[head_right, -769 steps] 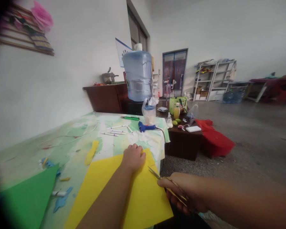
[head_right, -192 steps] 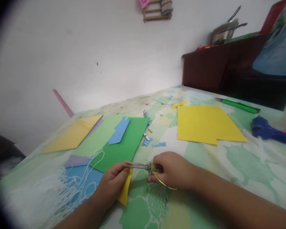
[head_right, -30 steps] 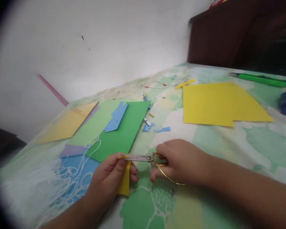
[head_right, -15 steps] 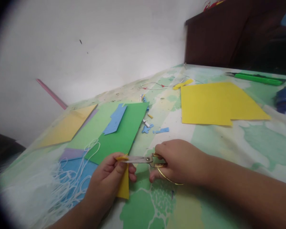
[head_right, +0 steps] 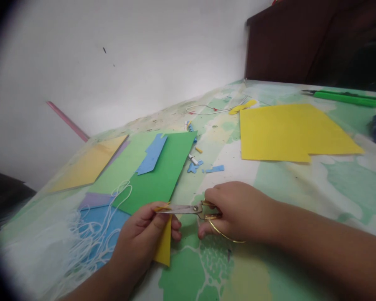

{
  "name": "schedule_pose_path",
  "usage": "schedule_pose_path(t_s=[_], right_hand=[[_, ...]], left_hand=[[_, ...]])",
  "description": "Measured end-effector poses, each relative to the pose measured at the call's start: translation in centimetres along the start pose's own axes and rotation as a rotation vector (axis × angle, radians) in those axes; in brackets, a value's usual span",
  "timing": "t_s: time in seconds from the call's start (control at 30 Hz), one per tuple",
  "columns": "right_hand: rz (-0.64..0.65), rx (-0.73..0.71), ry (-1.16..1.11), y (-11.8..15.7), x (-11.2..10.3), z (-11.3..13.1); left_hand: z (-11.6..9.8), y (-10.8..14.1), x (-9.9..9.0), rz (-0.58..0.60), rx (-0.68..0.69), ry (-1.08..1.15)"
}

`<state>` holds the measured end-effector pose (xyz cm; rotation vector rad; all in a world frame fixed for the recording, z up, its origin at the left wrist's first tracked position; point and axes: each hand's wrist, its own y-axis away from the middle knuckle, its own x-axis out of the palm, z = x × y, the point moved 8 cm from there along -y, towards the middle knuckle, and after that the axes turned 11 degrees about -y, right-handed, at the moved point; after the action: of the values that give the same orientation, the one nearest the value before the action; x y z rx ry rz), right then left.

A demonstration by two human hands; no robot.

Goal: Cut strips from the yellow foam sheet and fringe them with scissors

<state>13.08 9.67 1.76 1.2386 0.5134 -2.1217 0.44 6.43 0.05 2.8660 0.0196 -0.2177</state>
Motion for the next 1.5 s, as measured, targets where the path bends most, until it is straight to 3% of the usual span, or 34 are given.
schedule_pose_path(t_s=[0.17, 0.87, 1.5], right_hand=[[-0.004, -0.024, 0.001, 0.0, -0.1, 0.3], [0.025, -0.015, -0.011, -0.1, 0.0, -0.1], [0.066, -0.004, -0.035, 0.0, 0.1, -0.2]], left_hand=[[0.2, -0.1, 0.2, 0.078, -0.043, -0.012], [1.2, 0.1, 0.7, 0.154, -0.116, 0.052], [1.0, 0.4, 0.4, 0.132, -0.063, -0.029]])
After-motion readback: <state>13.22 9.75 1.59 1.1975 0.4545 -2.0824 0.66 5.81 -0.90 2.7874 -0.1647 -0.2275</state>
